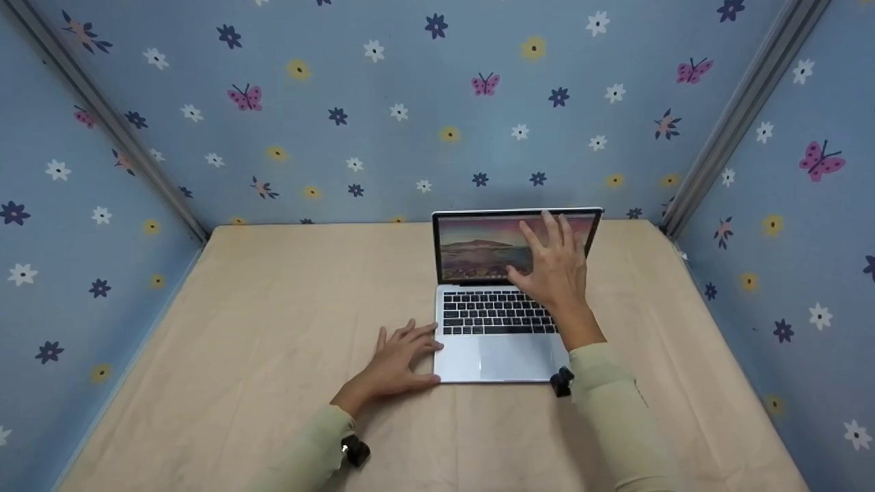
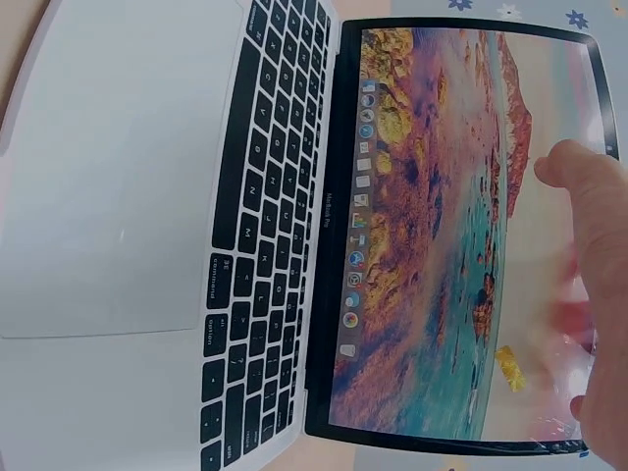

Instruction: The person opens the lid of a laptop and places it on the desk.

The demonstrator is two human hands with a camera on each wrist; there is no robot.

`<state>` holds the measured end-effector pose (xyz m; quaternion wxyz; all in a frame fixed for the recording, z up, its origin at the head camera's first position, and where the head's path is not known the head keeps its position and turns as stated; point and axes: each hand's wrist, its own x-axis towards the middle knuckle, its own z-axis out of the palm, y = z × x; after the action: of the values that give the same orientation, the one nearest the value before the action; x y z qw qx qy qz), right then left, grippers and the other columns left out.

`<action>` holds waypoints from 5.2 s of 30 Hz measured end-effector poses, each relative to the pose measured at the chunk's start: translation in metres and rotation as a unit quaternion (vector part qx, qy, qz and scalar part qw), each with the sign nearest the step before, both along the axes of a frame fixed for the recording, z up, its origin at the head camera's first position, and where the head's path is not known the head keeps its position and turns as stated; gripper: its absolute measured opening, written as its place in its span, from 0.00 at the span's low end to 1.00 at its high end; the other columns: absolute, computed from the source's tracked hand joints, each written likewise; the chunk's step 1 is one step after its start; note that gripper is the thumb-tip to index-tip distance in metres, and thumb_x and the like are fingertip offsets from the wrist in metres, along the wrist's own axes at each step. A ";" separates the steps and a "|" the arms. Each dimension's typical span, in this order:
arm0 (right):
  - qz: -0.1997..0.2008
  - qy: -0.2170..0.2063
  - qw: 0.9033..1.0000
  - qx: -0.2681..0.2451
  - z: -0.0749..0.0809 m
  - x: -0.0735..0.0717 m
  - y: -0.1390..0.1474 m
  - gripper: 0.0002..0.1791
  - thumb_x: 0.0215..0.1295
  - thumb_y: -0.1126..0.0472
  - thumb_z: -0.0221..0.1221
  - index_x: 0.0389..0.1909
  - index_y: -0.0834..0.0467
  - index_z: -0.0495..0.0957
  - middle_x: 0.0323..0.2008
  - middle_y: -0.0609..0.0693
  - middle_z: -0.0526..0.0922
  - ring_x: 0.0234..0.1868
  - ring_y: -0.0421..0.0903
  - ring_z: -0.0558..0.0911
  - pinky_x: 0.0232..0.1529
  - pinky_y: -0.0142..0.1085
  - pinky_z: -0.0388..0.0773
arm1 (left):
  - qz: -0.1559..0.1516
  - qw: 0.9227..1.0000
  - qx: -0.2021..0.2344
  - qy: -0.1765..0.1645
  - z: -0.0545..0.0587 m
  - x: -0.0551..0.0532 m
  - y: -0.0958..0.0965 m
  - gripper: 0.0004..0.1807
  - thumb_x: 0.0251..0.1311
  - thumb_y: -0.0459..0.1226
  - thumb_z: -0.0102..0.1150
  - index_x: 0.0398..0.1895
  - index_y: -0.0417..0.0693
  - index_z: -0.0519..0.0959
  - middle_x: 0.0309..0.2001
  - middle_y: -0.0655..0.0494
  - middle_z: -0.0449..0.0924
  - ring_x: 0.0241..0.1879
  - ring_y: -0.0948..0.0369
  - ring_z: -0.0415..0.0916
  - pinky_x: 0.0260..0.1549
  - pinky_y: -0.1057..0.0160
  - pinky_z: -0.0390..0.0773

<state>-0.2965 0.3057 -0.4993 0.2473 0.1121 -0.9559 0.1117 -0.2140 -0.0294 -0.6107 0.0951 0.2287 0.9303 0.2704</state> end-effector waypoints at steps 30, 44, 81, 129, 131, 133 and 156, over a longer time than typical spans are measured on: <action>-0.034 -0.094 0.995 0.017 -0.009 -0.006 -0.005 0.50 0.71 0.39 0.71 0.90 0.45 0.63 0.95 0.59 0.45 0.92 0.72 0.53 0.76 0.79 0.72 | 0.001 1.000 0.001 -0.002 0.000 0.000 0.000 0.31 0.64 0.62 0.75 0.68 0.66 0.84 0.90 0.63 0.64 0.92 0.39 0.53 0.83 0.13 0.40; -0.031 -0.113 0.993 0.012 -0.007 -0.012 -0.006 0.50 0.73 0.38 0.69 0.91 0.45 0.60 0.95 0.57 0.41 0.93 0.72 0.50 0.73 0.79 0.74 | -0.002 1.000 0.000 0.002 0.002 0.001 -0.001 0.32 0.64 0.62 0.75 0.69 0.65 0.84 0.90 0.63 0.64 0.92 0.38 0.54 0.83 0.13 0.40; -0.036 -0.182 0.983 0.003 0.004 -0.035 -0.012 0.50 0.75 0.41 0.67 0.92 0.45 0.58 0.96 0.56 0.34 0.94 0.72 0.44 0.81 0.83 0.57 | -0.002 1.000 -0.004 0.001 0.000 0.001 -0.001 0.33 0.64 0.62 0.74 0.70 0.65 0.84 0.90 0.64 0.63 0.92 0.39 0.53 0.83 0.13 0.40; -0.013 -0.262 0.964 -0.052 0.005 -0.063 -0.015 0.50 0.78 0.41 0.63 0.92 0.55 0.53 0.94 0.56 0.22 0.93 0.73 0.28 0.79 0.85 0.58 | 0.004 1.000 -0.005 -0.006 0.001 0.000 0.001 0.33 0.63 0.63 0.74 0.70 0.66 0.84 0.90 0.65 0.63 0.93 0.40 0.52 0.84 0.14 0.38; -0.011 -0.268 0.962 -0.052 0.005 -0.064 -0.015 0.51 0.78 0.41 0.63 0.93 0.55 0.52 0.94 0.56 0.21 0.93 0.73 0.27 0.79 0.85 0.58 | 0.004 1.000 -0.004 -0.005 0.001 0.000 0.001 0.33 0.63 0.63 0.74 0.70 0.67 0.84 0.90 0.65 0.63 0.93 0.40 0.52 0.84 0.14 0.38; -0.010 -0.274 0.960 -0.054 0.006 -0.066 -0.015 0.52 0.78 0.41 0.64 0.93 0.56 0.51 0.93 0.56 0.19 0.93 0.73 0.26 0.80 0.84 0.58 | 0.003 1.000 -0.005 -0.004 0.002 0.001 0.001 0.33 0.63 0.62 0.74 0.70 0.67 0.84 0.90 0.65 0.63 0.93 0.40 0.52 0.84 0.14 0.38; -0.009 -0.316 0.946 -0.070 0.017 -0.065 -0.019 0.43 0.84 0.54 0.61 0.92 0.55 0.54 0.92 0.51 0.14 0.92 0.70 0.21 0.79 0.82 0.63 | 0.000 1.000 -0.004 -0.003 0.002 0.001 -0.001 0.33 0.64 0.62 0.75 0.70 0.66 0.84 0.90 0.64 0.64 0.92 0.39 0.53 0.83 0.14 0.41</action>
<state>-0.3617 0.2868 -0.4822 -0.0590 0.0449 -0.9758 0.2059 -0.2129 -0.0308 -0.6090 0.0984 0.2277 0.9311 0.2675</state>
